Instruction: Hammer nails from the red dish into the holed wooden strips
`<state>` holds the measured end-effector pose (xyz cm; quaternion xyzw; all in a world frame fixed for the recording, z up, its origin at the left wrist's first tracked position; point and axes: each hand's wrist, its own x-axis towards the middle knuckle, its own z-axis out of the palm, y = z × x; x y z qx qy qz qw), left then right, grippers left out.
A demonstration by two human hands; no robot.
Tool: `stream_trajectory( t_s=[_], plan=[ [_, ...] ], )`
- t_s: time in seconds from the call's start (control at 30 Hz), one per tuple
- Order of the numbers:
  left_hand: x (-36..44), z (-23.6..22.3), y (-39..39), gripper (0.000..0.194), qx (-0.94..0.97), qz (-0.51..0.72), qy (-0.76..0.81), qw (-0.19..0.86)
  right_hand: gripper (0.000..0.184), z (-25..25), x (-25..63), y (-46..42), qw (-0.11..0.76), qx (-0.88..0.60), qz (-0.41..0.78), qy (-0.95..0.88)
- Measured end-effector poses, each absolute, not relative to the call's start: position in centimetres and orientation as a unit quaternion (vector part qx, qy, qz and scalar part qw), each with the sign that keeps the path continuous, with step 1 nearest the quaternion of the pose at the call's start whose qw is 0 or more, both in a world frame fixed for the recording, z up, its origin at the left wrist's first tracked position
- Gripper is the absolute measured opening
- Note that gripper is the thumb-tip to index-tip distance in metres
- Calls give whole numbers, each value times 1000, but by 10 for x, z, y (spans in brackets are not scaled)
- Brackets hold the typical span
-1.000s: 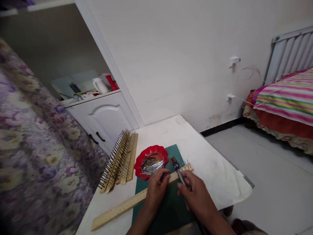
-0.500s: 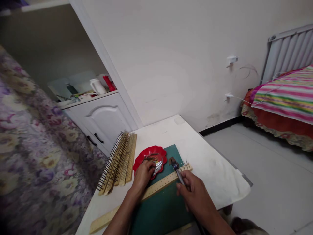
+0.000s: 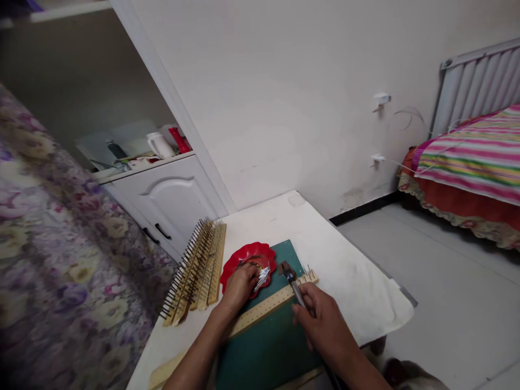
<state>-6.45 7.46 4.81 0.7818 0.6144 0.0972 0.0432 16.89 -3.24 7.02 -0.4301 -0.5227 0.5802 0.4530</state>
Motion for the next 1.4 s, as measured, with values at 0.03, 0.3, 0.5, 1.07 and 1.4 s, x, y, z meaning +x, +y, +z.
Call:
stream_trajectory(
  t_s=[0.03, 0.3, 0.5, 1.07, 1.4],
  plan=[
    [-65, 48, 74, 9, 782, 100, 614, 40, 15, 70, 169, -33, 454, -429, 581, -522],
    [-69, 41, 76, 11, 786, 117, 606, 29, 15, 67, 169, -31, 454, -432, 576, -525],
    [-68, 43, 75, 14, 786, 115, 606, 44, 15, 68, 169, -31, 453, -434, 575, -525],
    [-50, 60, 44, 20, 610, 507, 547, 269, 14, 65, 167, -31, 481, -424, 580, -502],
    [10, 62, -3, 19, 402, 552, 418, 599, 20, 67, 161, -30, 524, -405, 589, -462]
  ],
)
